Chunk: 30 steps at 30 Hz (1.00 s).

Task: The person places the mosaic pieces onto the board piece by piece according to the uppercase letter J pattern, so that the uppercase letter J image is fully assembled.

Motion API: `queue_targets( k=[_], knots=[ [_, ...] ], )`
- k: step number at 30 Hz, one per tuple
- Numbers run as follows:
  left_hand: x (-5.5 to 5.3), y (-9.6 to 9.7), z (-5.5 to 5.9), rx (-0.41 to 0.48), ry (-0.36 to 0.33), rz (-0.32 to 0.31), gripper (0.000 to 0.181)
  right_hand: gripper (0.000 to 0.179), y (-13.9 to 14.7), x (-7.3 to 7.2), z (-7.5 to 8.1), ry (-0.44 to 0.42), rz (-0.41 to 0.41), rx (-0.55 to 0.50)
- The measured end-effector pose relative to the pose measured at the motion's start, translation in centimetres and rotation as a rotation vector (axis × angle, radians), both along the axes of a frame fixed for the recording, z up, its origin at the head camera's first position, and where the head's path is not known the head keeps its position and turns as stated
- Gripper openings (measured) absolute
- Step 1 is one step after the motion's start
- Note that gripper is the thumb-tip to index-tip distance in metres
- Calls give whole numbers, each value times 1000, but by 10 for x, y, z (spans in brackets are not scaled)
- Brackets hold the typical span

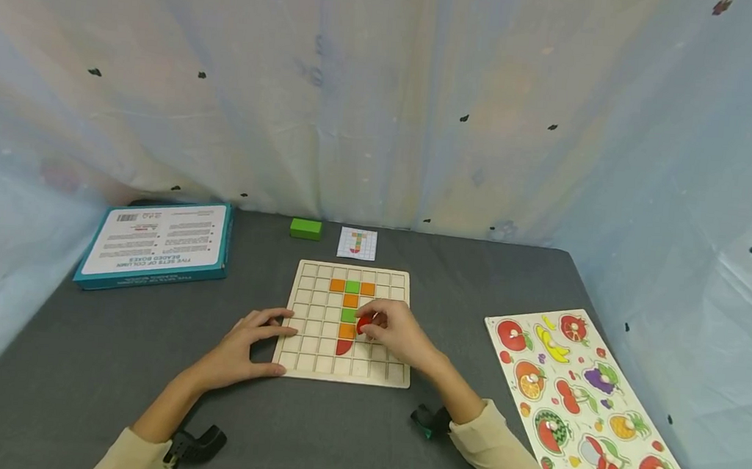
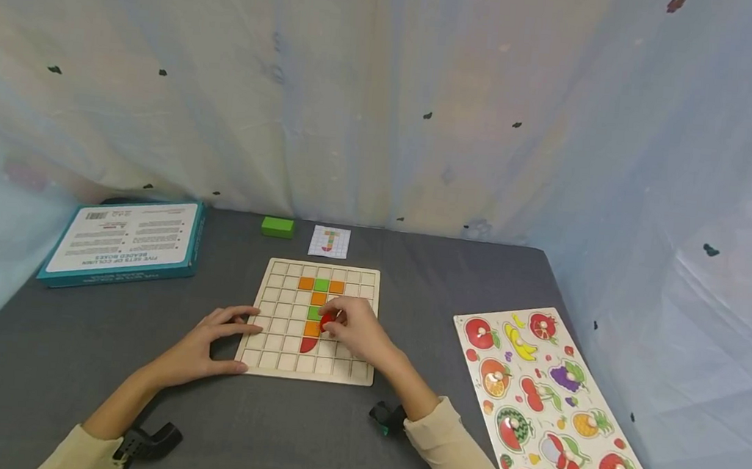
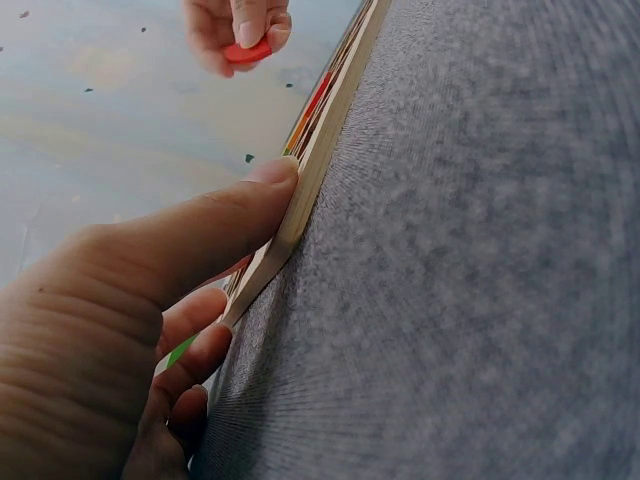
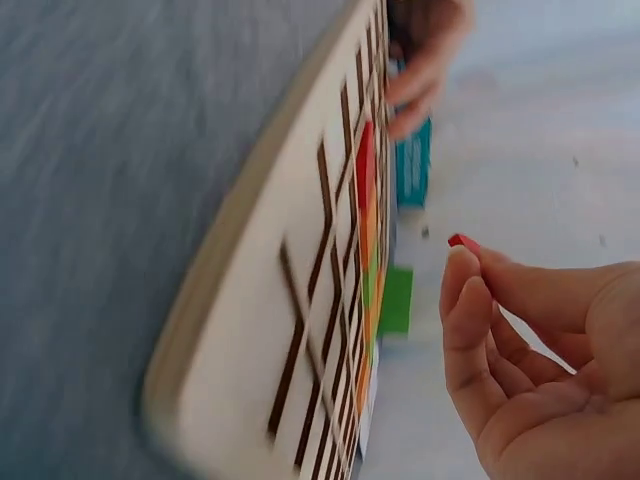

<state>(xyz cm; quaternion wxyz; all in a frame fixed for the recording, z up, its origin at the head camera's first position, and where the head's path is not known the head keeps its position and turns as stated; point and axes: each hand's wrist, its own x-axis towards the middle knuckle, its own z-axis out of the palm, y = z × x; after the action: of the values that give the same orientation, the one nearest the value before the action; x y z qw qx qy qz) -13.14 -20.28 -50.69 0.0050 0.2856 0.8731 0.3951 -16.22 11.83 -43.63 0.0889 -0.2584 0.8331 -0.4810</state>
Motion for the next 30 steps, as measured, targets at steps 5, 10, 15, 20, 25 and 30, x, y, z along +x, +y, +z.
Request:
queue_targets(
  k=[5,10,15,20,25,30],
  knots=[
    [0,-1,-1,-13,1,2,63,15,-28,0,2,17,112,104],
    [0,0,-1,-16,2,4,63,13,-46,-2,0,48,186,148],
    [-1,0,-1,-15,-4,2,63,18,-53,-2,-2,35,198,193],
    [-1,0,-1,-14,1,-1,63,13,-55,0,-7,18,175,233],
    [-1,0,-1,-11,2,0,63,12,-55,0,-10,45,162,252],
    [0,0,0,-10,0,3,63,13,-56,0,-10,93,153,288]
  ],
)
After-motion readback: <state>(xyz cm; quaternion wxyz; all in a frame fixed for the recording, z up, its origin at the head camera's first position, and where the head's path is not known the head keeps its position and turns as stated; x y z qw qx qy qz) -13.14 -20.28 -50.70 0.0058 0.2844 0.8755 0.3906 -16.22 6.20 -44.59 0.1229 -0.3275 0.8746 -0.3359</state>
